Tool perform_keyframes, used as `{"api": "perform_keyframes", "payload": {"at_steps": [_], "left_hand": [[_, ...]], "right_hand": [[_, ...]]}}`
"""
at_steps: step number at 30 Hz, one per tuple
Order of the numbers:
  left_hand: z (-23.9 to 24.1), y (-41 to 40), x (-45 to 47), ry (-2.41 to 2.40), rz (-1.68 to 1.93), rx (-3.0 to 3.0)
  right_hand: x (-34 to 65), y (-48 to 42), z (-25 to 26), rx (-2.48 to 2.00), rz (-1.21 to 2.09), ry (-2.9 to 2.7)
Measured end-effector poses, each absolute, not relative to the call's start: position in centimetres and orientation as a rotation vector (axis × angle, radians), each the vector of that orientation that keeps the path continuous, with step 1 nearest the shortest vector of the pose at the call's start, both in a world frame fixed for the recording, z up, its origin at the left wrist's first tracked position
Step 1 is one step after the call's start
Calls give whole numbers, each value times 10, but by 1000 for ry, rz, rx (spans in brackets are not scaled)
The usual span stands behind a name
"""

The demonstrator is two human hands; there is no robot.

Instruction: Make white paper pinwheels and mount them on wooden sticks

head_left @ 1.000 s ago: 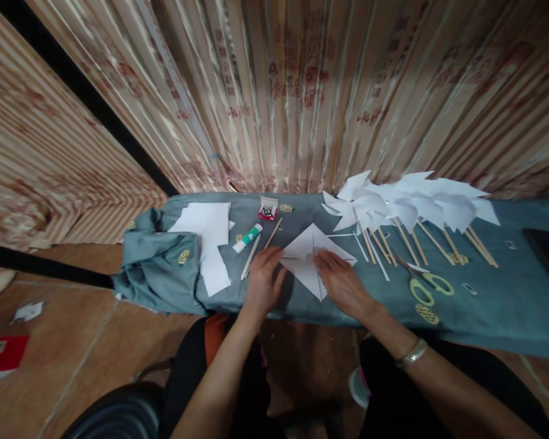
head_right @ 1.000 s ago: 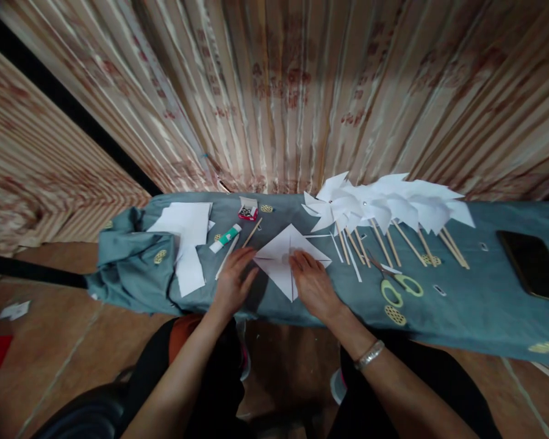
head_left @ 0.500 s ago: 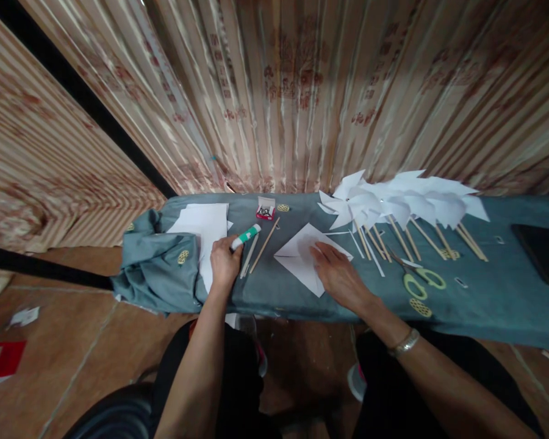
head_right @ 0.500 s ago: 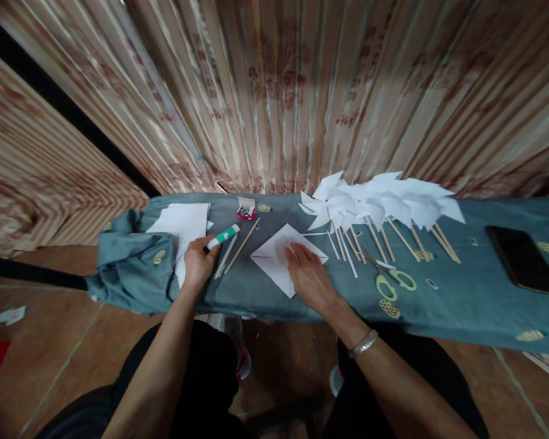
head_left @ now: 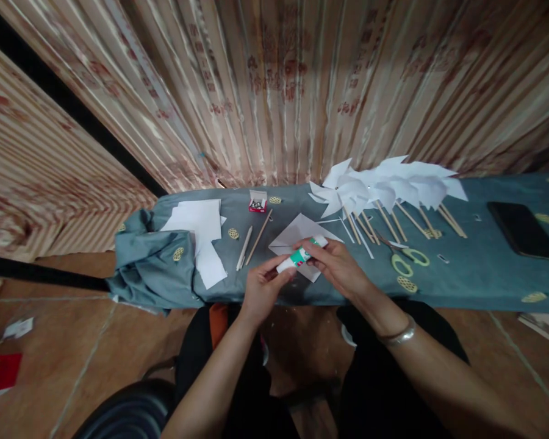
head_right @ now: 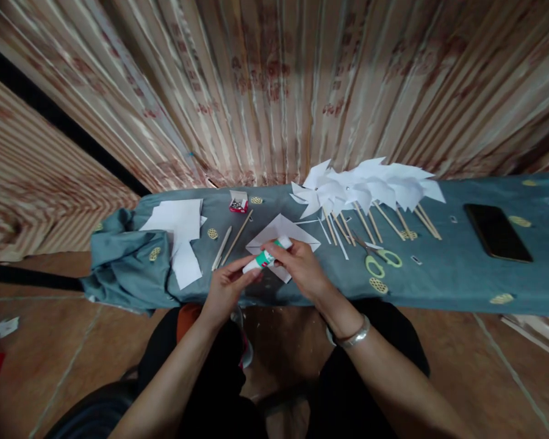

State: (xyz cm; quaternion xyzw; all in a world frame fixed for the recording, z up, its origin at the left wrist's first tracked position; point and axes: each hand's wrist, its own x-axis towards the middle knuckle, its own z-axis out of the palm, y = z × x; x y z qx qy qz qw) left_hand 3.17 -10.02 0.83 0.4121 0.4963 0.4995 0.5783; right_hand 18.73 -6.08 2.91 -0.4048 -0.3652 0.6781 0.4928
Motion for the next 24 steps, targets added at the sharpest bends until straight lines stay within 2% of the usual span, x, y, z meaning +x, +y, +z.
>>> {"api": "perform_keyframes", "payload": {"at_steps": [5, 11, 17, 21, 24], "left_hand": [[2, -68, 12, 1521, 1146, 1415], [-15, 0, 4, 1808, 794, 1977], [-38, 28, -5, 1725, 790, 2064], [-33, 19, -5, 1688, 776, 2168], [-27, 9, 0, 1636, 905, 2360]], "right_hand": [[230, -18, 31, -928, 1646, -564], [244, 13, 23, -947, 1823, -374], [232, 8, -6, -854, 1876, -238], [233, 1, -16, -878, 1897, -132], [232, -3, -18, -898, 1917, -121]]}}
